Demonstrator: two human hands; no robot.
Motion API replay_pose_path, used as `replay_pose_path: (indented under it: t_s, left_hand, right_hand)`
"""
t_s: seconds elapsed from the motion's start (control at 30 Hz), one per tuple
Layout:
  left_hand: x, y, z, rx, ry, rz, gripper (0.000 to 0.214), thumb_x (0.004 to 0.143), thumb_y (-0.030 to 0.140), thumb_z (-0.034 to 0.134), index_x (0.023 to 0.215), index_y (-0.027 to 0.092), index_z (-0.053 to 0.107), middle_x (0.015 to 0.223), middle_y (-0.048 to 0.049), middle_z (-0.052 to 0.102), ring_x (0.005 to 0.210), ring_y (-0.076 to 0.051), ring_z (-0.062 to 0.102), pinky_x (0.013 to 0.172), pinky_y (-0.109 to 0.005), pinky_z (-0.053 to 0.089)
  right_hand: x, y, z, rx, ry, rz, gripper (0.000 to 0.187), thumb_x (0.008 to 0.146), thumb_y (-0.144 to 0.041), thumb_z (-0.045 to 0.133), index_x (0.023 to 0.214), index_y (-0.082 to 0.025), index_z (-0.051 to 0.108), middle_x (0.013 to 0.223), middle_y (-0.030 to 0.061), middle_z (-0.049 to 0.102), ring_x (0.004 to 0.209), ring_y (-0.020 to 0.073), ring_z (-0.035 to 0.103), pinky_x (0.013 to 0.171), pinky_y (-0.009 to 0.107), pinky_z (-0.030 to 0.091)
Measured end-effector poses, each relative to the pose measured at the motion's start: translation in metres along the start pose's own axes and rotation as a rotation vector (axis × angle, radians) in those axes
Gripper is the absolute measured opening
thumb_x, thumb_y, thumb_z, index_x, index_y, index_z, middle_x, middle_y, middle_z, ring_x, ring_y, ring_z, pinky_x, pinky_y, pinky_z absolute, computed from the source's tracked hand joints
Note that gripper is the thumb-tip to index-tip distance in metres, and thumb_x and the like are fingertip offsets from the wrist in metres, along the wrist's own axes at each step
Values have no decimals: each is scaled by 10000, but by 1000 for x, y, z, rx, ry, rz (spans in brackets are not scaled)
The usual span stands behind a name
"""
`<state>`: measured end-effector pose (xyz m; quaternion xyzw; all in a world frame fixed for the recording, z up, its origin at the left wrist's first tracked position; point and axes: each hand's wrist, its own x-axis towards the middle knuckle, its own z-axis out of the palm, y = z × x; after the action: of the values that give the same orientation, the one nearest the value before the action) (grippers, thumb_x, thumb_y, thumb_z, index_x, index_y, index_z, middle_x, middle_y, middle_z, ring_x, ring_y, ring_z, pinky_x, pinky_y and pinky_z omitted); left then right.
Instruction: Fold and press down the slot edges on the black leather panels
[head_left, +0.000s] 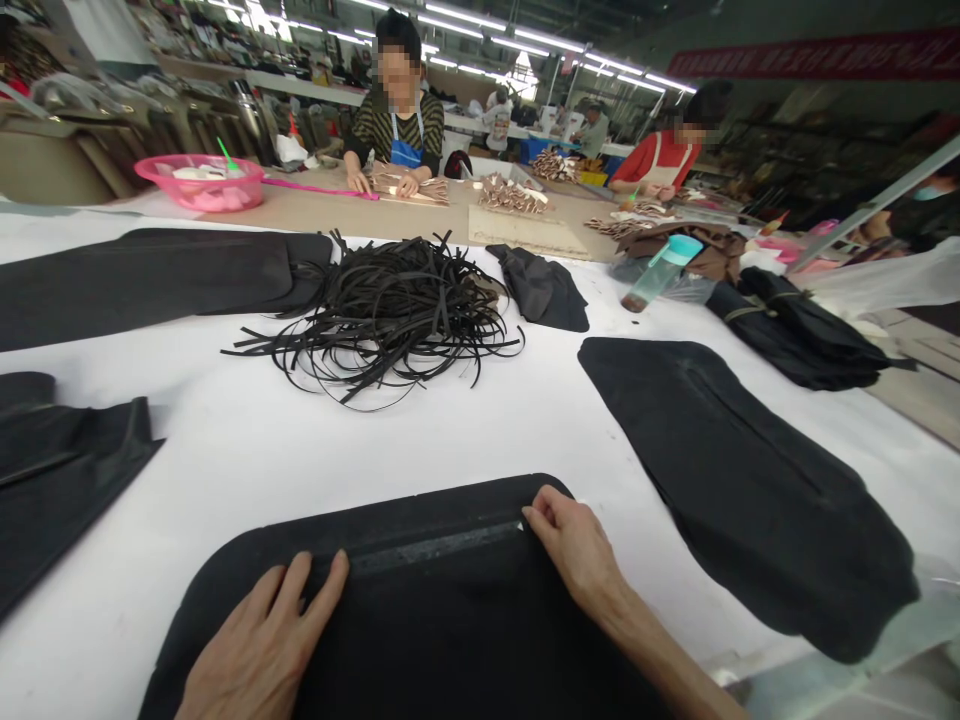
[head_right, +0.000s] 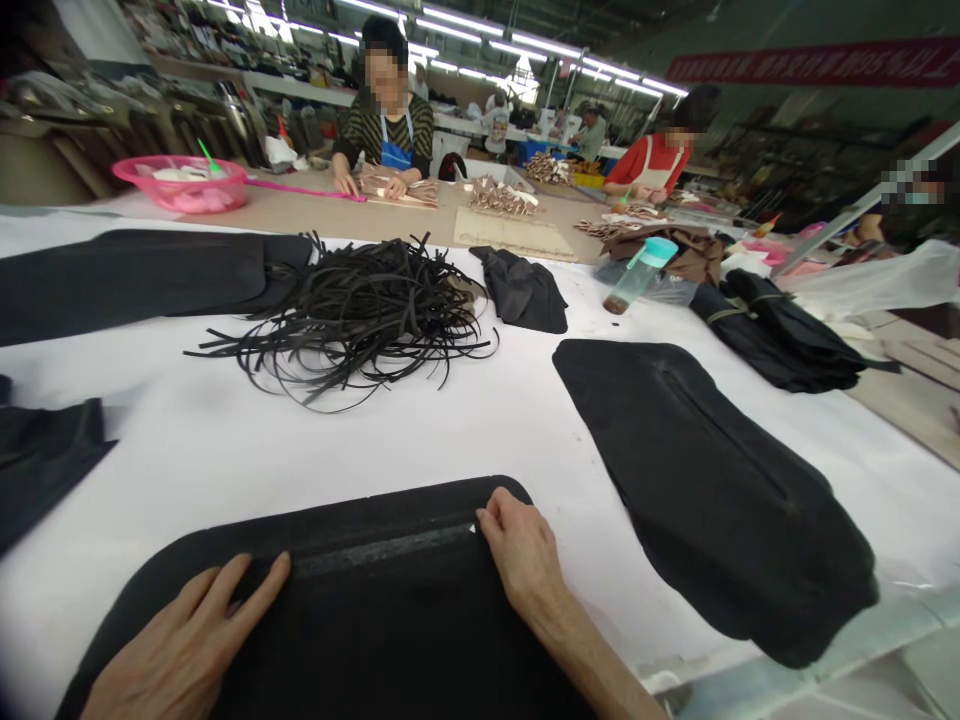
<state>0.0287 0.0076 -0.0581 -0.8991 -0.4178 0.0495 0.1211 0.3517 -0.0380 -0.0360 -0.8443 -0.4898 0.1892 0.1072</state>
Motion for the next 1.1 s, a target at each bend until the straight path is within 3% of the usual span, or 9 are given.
replay_pose_path:
  t_s: [0.1,0.23,0.3,0.37,0.47,0.57,0.7,0.97,1.1]
  left_hand:
    - [0,0,-1,-35,41,-30,656,721,-96,369,1243,271,520,1216,-99,539,1049,-233,516,885,-352,467]
    - [3,-2,-5,-98,88,-106,560,731,-70,381,1155,221,602,1127,-105,575,1028,-252,520,876,-388,470]
    - [6,-1,-8,-120,136,-159,471,745,-37,394,1099,157,636,1098,-128,582,1010,-279,520,852,-416,479]
    - [11,3,-13,-133,213,-188,418,760,-13,391,1078,102,637,1104,-148,582,1015,-294,513,857,-431,476]
    - [23,19,-21,-197,278,-75,478,742,-35,358,1125,115,601,1130,-114,598,1044,-260,514,897,-387,462]
    - [39,40,-28,-276,142,84,531,720,-40,368,1173,158,560,1143,-72,613,1033,-221,540,898,-342,465]
    - [49,55,-31,-259,-38,107,509,724,-31,394,1186,126,538,1189,-98,587,1048,-237,539,909,-356,464]
    - [54,66,-31,-188,-17,53,608,751,20,439,1315,245,400,1125,-92,579,966,-271,557,837,-418,490]
    - [52,68,-31,-217,-16,42,524,787,77,443,1291,220,421,1137,-100,564,999,-274,534,863,-414,470]
  right_hand:
    - [-1,4,4,-158,82,-37,185,868,-297,511,730,-230,408,559,-52,511,546,163,500,505,262,245]
    - [-6,10,6,-338,137,-124,136,914,-257,458,782,-229,448,662,-19,562,594,197,547,501,283,267]
    - [-11,7,6,-370,204,-218,108,906,-157,421,853,-215,496,800,21,585,670,207,560,530,294,319]
    - [-16,-3,8,-364,277,-365,221,861,-47,398,967,-191,529,935,64,579,766,220,554,608,313,374]
    - [-25,-29,17,-294,270,-643,367,800,27,425,1090,-167,536,1050,86,564,897,231,524,769,350,397]
    - [-31,-52,32,-280,188,-796,413,778,1,514,1150,-176,531,1093,72,567,952,232,504,840,361,394]
    - [-33,-55,45,-345,165,-829,458,765,-56,580,1204,-171,510,1087,70,576,964,248,495,869,382,401]
    - [-30,-54,47,-413,224,-795,508,718,-18,521,1197,-187,532,988,68,596,880,257,525,807,398,473]
    - [-27,-35,42,-425,288,-866,523,726,13,426,1208,-167,523,1052,89,591,950,257,532,822,384,491]
